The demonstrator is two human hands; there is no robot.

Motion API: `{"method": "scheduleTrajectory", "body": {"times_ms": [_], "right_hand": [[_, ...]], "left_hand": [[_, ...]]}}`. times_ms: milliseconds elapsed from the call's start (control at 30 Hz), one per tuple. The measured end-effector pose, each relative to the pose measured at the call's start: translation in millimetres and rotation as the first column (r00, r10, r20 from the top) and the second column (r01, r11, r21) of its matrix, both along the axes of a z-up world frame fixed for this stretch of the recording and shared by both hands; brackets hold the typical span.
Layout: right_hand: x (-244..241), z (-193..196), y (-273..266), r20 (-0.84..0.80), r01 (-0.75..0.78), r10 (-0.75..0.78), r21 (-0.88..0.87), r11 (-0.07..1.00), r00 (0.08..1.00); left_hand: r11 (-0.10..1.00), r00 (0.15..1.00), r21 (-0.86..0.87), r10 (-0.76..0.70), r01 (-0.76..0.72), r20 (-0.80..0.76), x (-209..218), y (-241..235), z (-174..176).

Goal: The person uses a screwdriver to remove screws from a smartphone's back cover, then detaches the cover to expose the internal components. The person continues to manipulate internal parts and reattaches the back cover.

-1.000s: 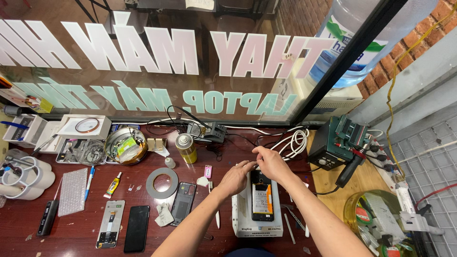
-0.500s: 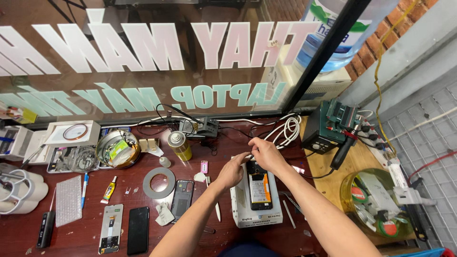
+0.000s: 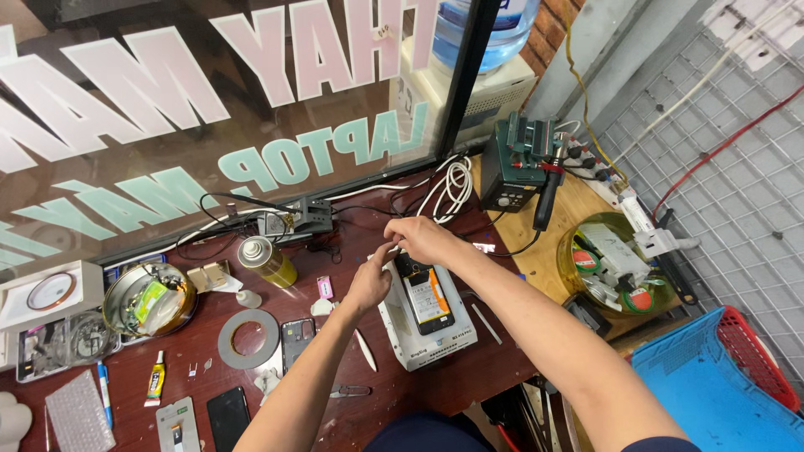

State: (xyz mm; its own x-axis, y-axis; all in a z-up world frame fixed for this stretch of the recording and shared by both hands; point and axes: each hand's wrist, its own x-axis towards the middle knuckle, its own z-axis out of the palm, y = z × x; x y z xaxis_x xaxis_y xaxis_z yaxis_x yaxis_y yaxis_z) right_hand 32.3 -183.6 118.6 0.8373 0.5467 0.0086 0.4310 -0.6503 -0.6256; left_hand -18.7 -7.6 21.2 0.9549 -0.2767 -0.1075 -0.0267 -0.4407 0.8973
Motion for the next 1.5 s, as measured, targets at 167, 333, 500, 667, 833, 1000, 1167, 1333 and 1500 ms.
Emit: {"method": "scheduleTrajectory", "body": {"times_ms": [167,333,500,667,833,1000,1167,1333,1500], "right_hand": [[-4.1,-1.3,3.4,0.025,0.073,-0.073,0.020,0.997,0.997],[-0.5,0.2,4.7,-0.021,0.028,-0.028,-0.007,1.000,0.999],[-4.0,1.5,5.6,0.001,0.080,-0.080,-0.005,0.997,0.997],[-2.5,4.7,10.3,-0.020,0.088,-0.089,-0.035,0.995,0.996],[-6.2,6.1,7.9,-0.050,0.122,-0.122,-0.013,0.992,0.991],[-10.8,1.9,9.1,-0.056,0.189,-0.190,-0.010,0.982,0.980],[-5.6,1.2,6.3,-0.047,0.133,-0.133,-0.002,0.991,0.990],[-5.5,1.5,2.2,-0.069,0.089,-0.088,-0.001,0.996,0.994],[-6.5,7.6,-0.2,-0.066,0.128,-0.127,0.018,0.992,0.990]], "left_hand": [[1.000,0.998,-0.005,-0.009,0.009,0.057,5.3,1.2,-11.9],[0.999,1.000,-0.037,-0.011,0.012,0.016,9.0,4.3,-17.8],[0.994,1.000,-0.107,-0.008,0.005,-0.030,12.0,4.2,-14.9],[0.995,0.996,-0.099,-0.015,0.006,-0.087,12.6,5.6,-5.1],[0.999,0.989,-0.047,-0.021,0.014,-0.143,9.9,6.2,4.3],[0.998,0.987,-0.060,-0.025,0.016,-0.157,9.4,7.6,0.6],[0.994,0.994,-0.110,-0.032,0.021,-0.107,12.8,6.8,-6.1],[0.991,0.992,-0.133,-0.038,0.022,-0.120,13.5,7.8,-12.2],[0.993,0.989,-0.119,-0.027,0.009,-0.147,19.4,7.6,-14.2]]}}
